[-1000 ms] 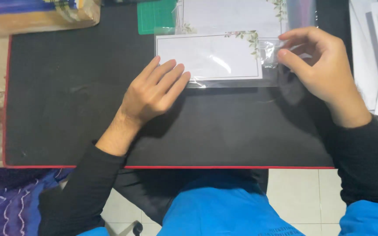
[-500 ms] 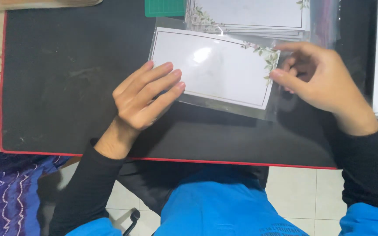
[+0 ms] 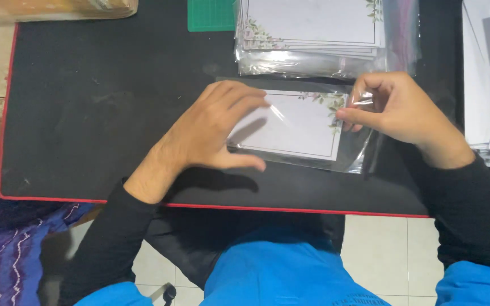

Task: Folding printed invitation cards and inserting them into plastic sleeves

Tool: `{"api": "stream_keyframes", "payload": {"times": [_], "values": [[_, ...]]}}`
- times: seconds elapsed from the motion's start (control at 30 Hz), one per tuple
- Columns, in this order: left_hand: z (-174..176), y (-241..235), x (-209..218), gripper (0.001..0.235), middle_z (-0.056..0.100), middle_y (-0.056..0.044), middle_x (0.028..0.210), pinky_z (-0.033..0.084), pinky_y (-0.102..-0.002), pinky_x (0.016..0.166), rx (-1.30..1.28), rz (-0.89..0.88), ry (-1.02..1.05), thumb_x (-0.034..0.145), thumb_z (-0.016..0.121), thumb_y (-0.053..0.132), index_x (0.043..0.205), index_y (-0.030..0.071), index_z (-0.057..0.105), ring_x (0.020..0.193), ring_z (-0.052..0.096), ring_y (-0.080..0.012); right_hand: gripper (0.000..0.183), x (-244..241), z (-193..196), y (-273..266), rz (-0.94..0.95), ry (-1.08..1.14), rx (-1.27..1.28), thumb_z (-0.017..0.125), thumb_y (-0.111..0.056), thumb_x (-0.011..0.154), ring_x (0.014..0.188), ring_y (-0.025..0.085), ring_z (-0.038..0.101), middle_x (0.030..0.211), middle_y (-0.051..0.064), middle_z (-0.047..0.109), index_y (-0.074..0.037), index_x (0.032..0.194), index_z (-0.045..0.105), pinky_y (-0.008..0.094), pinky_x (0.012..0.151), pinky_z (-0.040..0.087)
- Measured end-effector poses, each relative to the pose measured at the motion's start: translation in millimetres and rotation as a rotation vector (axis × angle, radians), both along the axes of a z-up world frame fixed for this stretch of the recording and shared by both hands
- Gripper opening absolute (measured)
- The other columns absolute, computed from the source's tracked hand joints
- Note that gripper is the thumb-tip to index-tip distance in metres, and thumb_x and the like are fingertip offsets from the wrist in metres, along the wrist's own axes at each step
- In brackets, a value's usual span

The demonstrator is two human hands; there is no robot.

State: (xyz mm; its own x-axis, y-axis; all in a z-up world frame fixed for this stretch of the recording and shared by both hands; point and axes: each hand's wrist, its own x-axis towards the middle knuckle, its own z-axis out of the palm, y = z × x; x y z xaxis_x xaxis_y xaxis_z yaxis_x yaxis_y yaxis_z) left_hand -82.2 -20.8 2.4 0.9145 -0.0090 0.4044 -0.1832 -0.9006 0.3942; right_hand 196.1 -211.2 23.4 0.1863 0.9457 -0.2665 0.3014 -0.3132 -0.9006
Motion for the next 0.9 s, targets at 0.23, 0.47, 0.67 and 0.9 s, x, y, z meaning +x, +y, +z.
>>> {"api": "stream_keyframes", "payload": {"times": [0.23,0.47,0.67,0.9], "values": [[-18,4,43,0.073,0.049,-0.021,0.147,0.046,-0.057,0.104,-0.072,0.018,0.189,0.098,0.074,0.047,0.148,0.003,0.045,0.136,0.047,-0.0384,0.024,0,-4,0,0.021,0.037,-0.004,0.080,-0.008,0.087,0.064,0.020,0.076,0.074,0.016,0.076,-0.005,0.081,0.057,0.026,0.060,0.063],[-18,18,47,0.028,0.071,-0.008,0.107,0.052,-0.041,0.079,-0.265,0.020,0.175,0.092,0.072,0.019,0.116,0.008,0.063,0.094,0.066,-0.0267,0.023,1,0,-2,-0.122,-0.070,-0.039,0.083,-0.008,0.089,0.053,0.016,0.062,0.073,0.009,0.067,-0.003,0.098,0.062,0.024,0.054,0.052],[-34,21,41,0.023,0.071,-0.002,0.096,0.051,-0.035,0.078,-0.363,0.100,0.148,0.092,0.073,0.019,0.113,0.009,0.069,0.086,0.065,-0.0183,0.015,-10,21,-5,-0.128,-0.073,0.018,0.076,-0.002,0.098,0.058,0.016,0.059,0.072,0.012,0.064,-0.002,0.094,0.062,0.025,0.064,0.053],[-23,11,39,0.018,0.075,-0.005,0.103,0.055,-0.036,0.081,-0.354,0.128,0.081,0.100,0.062,0.018,0.112,0.006,0.070,0.093,0.071,-0.0213,0.015,24,-7,-7,-0.059,0.418,0.004,0.058,-0.012,0.104,0.090,0.035,0.079,0.113,0.030,0.075,-0.008,0.091,0.051,0.038,0.073,0.067]]}}
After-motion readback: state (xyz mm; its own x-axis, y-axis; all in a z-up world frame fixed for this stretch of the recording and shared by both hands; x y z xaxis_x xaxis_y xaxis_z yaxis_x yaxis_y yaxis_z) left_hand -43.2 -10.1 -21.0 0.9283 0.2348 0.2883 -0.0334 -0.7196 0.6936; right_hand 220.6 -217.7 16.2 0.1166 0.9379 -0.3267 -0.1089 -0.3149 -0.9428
